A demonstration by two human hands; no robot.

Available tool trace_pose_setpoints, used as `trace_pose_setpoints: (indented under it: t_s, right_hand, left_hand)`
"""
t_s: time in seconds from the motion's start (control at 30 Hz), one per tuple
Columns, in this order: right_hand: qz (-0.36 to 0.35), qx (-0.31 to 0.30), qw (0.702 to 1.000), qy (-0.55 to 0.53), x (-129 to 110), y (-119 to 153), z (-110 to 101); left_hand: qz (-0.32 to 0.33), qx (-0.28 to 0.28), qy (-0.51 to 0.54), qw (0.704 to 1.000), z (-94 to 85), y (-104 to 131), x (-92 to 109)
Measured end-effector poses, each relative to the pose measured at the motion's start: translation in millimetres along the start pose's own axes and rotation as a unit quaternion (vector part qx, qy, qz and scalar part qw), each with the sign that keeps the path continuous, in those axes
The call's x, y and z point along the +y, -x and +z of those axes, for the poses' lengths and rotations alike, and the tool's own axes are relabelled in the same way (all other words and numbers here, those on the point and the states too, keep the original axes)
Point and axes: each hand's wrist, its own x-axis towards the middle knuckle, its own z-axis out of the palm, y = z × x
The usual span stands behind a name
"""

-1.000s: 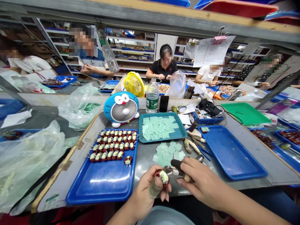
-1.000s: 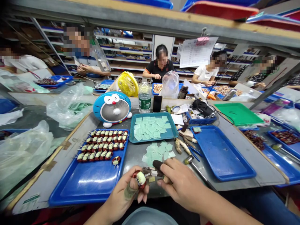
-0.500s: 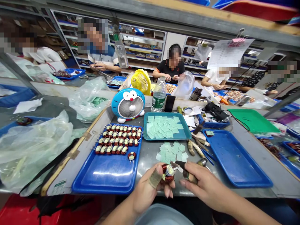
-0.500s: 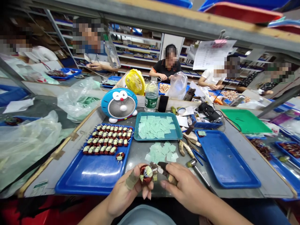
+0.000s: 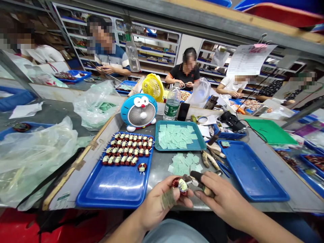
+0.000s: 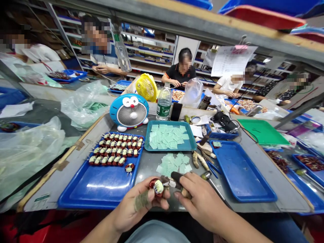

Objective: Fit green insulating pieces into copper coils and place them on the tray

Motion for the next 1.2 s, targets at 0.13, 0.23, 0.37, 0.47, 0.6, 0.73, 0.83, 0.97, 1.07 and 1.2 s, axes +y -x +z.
trace_pose_setpoints:
  t_s: [0.13, 0.23, 0.37, 0.47, 0.6, 0.73, 0.83, 0.97, 1.07, 1.2]
  right_hand:
    - [-0.009, 0.026, 0.999, 0.017, -2.7, 0.5, 3.0]
    - [-0.008, 0.028, 0.999, 0.026, -5.5, -0.8, 4.0]
    - [-0.007, 0.021, 0.999, 0.039, -8.9, -2.7, 2.4]
    - [-0.005, 0.017, 0.999, 0.051, -10.7, -2.6, -2.7]
    - [-0.004, -0.024, 0.999, 0.040, -14.7, -5.8, -19.7]
    - [0.007, -0.086, 0.996, -0.006, -19.4, -14.7, -33.3]
    - [0.013, -0.066, 0.998, 0.002, -22.5, -18.4, -32.2]
    - [0.013, -0.051, 0.999, 0.014, -25.3, -17.9, -27.7]
    - [0.013, -0.065, 0.997, 0.027, -27.4, -17.5, -27.2]
    - [0.002, -0.051, 0.997, 0.059, -25.9, -18.8, -22.9]
  left_hand:
    - [0.011, 0.005, -0.036, 0.999, -4.5, 1.5, 1.2]
    - [0.020, 0.009, -0.043, 0.999, -6.2, 1.7, 3.6]
    - [0.016, -0.003, -0.011, 1.000, -4.8, 1.0, 4.8]
    - [0.015, 0.010, -0.023, 1.000, -5.8, 1.0, 0.6]
    - [-0.017, -0.014, -0.069, 0.997, -8.0, 3.9, -0.6]
    - [-0.011, -0.015, -0.107, 0.994, -6.9, 4.9, 7.0]
    - [0.013, -0.010, -0.094, 0.995, -6.1, 3.0, 9.7]
    - [0.030, -0.012, -0.091, 0.995, -5.4, 2.2, 11.0]
    - [0.035, -0.010, -0.126, 0.991, -4.5, 3.5, 15.8]
    - [0.050, -0.004, -0.161, 0.986, -3.7, 4.2, 18.6]
